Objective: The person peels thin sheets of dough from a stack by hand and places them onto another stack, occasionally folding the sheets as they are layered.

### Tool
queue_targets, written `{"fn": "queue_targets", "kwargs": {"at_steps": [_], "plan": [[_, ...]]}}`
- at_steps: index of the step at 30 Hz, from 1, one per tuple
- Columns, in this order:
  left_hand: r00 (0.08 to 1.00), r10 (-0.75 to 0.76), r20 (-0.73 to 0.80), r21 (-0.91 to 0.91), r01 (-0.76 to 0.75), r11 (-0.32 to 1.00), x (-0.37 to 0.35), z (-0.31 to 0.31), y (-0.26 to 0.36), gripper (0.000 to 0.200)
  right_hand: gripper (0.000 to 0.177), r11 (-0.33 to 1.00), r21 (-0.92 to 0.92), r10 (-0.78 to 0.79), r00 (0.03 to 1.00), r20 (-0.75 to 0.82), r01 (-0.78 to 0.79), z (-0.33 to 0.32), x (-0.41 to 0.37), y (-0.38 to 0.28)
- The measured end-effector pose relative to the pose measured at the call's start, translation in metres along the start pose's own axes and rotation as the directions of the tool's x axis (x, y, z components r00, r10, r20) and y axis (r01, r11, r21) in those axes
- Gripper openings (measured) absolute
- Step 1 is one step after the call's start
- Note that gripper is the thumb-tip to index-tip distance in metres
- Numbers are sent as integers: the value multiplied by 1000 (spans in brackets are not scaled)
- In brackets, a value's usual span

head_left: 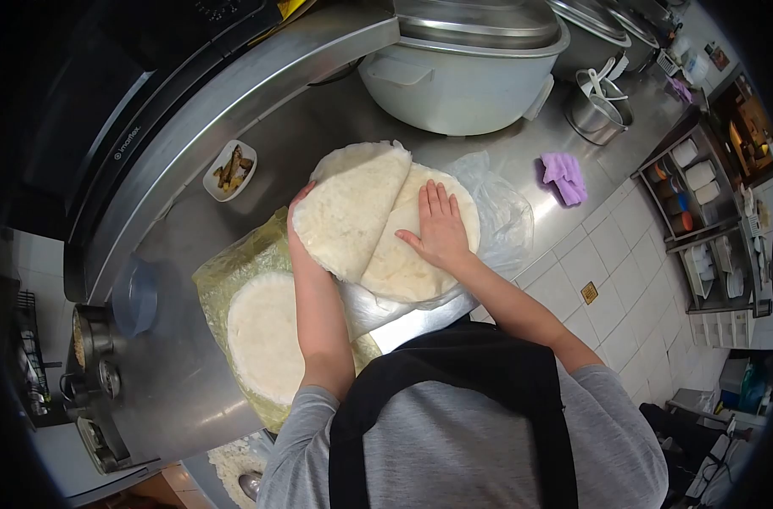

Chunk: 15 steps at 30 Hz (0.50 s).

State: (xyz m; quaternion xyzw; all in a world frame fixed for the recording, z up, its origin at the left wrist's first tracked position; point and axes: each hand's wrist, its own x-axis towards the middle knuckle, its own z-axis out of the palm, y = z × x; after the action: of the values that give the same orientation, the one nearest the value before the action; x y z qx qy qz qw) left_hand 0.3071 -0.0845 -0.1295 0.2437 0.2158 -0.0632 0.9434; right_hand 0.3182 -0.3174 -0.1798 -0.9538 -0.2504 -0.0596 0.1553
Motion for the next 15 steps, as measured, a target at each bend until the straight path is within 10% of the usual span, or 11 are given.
{"fn": "queue_targets", "kwargs": {"at_steps": [15], "plan": [[925,362,-116,170,-340,925,-7,-69,36,28,91,1000,8,-17,999,-37,18,3,-1,0]]}}
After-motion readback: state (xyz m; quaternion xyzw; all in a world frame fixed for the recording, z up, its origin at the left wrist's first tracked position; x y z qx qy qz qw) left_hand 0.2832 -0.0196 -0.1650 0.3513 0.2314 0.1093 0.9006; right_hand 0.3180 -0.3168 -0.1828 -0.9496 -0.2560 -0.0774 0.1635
